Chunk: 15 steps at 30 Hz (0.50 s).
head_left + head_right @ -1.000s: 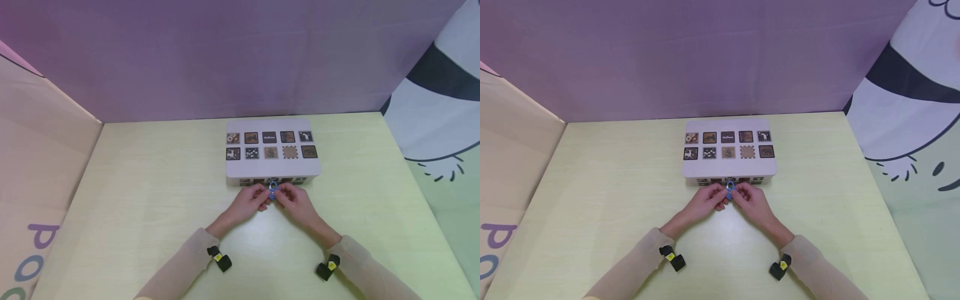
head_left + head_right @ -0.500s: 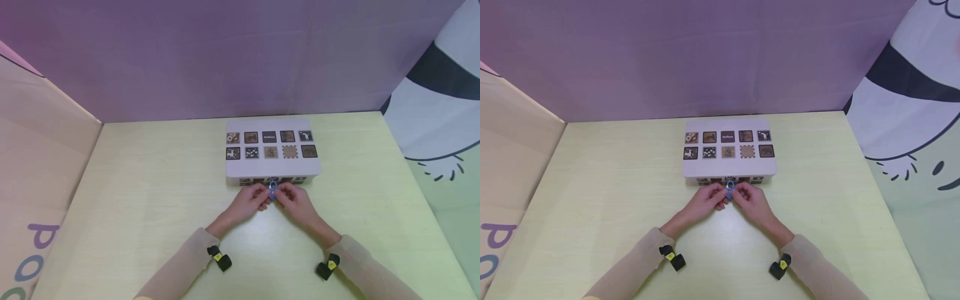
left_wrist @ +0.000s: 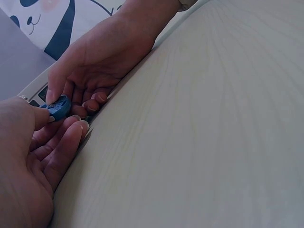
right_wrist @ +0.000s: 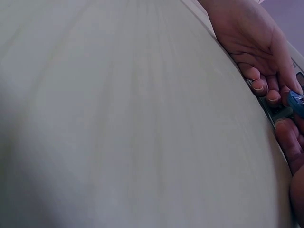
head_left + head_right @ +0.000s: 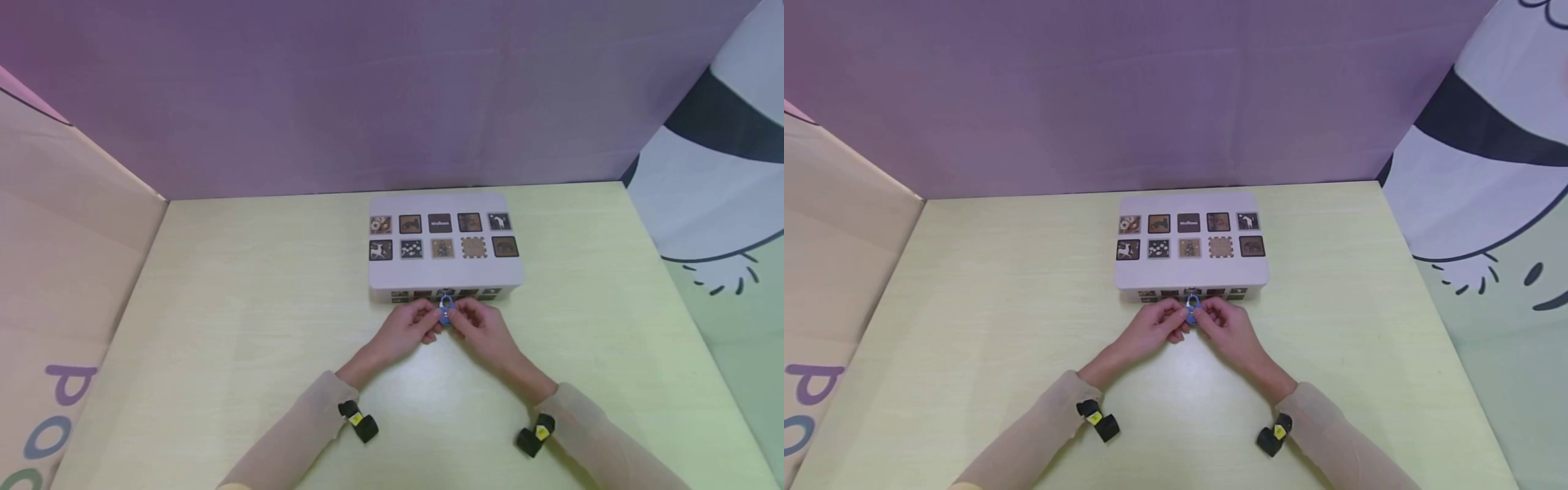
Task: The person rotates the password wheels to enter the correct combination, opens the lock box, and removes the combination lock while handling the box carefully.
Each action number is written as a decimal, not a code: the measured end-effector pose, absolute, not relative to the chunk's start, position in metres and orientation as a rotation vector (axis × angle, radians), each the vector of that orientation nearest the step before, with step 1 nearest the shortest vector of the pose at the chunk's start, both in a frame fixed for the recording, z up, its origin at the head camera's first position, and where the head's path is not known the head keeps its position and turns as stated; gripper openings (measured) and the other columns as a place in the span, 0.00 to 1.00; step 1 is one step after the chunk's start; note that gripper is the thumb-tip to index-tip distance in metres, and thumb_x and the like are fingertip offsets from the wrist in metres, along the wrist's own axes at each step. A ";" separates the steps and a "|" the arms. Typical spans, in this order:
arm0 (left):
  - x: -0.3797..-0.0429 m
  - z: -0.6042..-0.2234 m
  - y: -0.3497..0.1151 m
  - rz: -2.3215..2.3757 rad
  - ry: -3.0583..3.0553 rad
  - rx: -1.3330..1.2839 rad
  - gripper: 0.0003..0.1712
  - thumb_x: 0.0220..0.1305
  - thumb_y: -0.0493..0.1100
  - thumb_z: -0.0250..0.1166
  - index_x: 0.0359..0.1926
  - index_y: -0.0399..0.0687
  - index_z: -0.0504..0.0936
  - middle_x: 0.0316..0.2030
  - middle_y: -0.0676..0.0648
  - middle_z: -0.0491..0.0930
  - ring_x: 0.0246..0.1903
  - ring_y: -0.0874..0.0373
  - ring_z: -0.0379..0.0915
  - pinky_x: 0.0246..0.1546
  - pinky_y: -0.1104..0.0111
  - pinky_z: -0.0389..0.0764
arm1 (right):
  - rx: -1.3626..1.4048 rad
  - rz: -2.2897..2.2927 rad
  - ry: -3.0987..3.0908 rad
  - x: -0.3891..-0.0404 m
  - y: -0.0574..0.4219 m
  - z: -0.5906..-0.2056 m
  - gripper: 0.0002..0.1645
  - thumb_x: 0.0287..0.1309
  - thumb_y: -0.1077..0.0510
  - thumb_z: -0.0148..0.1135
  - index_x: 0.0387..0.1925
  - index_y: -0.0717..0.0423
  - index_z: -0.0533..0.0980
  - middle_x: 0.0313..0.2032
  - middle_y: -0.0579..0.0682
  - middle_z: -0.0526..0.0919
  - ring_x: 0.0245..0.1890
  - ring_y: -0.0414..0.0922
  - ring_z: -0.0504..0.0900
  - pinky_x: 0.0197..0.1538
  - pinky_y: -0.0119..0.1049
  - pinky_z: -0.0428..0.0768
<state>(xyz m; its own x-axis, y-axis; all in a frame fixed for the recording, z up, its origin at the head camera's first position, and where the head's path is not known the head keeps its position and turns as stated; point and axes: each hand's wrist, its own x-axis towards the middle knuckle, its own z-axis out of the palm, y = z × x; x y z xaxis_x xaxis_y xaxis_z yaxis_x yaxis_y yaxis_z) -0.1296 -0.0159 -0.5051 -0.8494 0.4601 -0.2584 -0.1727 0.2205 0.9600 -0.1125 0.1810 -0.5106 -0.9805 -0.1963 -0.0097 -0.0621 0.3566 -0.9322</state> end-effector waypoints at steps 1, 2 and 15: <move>-0.130 -0.505 -0.016 1.674 2.002 0.264 0.14 0.79 0.46 0.57 0.46 0.39 0.81 0.35 0.47 0.84 0.31 0.59 0.82 0.38 0.69 0.89 | -0.238 -1.701 2.486 -0.112 0.181 -0.511 0.09 0.71 0.62 0.62 0.42 0.66 0.80 0.29 0.55 0.83 0.26 0.40 0.78 0.30 0.26 0.79; -0.130 -0.505 -0.016 1.673 2.002 0.264 0.14 0.79 0.46 0.57 0.46 0.39 0.81 0.35 0.46 0.84 0.31 0.59 0.82 0.38 0.69 0.89 | -0.238 -1.702 2.485 -0.112 0.181 -0.510 0.09 0.71 0.62 0.62 0.42 0.67 0.80 0.29 0.55 0.83 0.26 0.40 0.78 0.30 0.26 0.80; -0.130 -0.506 -0.016 1.664 2.004 0.252 0.14 0.79 0.47 0.57 0.46 0.39 0.80 0.36 0.46 0.84 0.32 0.58 0.82 0.38 0.69 0.89 | -0.229 -1.699 2.483 -0.112 0.181 -0.508 0.09 0.71 0.61 0.62 0.42 0.67 0.80 0.29 0.54 0.84 0.27 0.40 0.78 0.31 0.26 0.80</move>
<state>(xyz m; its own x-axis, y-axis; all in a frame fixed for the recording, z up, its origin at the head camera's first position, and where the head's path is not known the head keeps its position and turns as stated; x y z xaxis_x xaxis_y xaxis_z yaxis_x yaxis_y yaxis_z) -0.1299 -0.0155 -0.5063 -0.8481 0.4560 -0.2697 -0.1812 0.2288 0.9565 -0.1122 0.1805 -0.5080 -0.9809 -0.1940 -0.0169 -0.0546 0.3571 -0.9325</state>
